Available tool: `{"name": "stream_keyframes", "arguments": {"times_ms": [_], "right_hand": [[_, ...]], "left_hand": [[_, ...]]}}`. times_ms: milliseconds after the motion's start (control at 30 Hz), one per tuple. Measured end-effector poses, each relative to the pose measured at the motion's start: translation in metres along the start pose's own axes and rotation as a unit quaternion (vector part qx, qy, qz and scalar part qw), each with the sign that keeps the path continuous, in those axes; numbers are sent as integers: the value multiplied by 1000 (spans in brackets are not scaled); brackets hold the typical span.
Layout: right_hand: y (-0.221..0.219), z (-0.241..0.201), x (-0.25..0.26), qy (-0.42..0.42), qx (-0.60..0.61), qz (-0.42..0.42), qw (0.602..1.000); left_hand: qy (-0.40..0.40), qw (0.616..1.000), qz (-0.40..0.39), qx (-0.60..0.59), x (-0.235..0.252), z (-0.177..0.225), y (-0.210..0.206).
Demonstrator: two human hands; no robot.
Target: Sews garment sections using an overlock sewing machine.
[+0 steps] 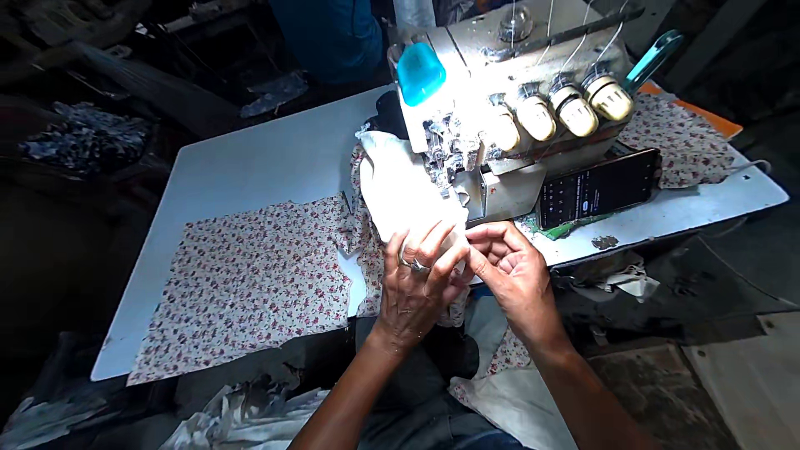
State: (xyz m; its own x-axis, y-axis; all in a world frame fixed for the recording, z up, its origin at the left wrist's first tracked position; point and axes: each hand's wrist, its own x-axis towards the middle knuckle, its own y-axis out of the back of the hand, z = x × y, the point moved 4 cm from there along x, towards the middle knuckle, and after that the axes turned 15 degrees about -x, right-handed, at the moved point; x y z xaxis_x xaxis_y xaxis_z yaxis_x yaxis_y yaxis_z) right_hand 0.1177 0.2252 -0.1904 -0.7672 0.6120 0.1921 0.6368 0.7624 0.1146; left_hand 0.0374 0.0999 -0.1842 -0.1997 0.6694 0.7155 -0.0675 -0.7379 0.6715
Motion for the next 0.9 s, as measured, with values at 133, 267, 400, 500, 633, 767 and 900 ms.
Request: {"name": "stream_keyframes", "arguments": {"times_ms": [133,267,400,500,633,767,900], "right_hand": [[1,3,-15,59,-80,33,995],[0,-5,4,135,-205,67,967],[-2,-26,25,201,-375,86,901],[-2,-26,29,199,-417,67,884],[-4,-15,18,192,-427,61,881],[-7,-8,5,191,-425,53,883],[-12,-6,-6,188,-410,27,892]], "left_hand": [[20,997,-57,42,-17,-2,9],[36,989,-131,53,2,2,32],[79,978,-190,22,36,-14,40],[88,974,-208,6,58,-38,41],[96,975,-201,8,73,-69,35],[170,970,-170,27,73,-76,36],[238,957,-160,41,57,-50,53]]}}
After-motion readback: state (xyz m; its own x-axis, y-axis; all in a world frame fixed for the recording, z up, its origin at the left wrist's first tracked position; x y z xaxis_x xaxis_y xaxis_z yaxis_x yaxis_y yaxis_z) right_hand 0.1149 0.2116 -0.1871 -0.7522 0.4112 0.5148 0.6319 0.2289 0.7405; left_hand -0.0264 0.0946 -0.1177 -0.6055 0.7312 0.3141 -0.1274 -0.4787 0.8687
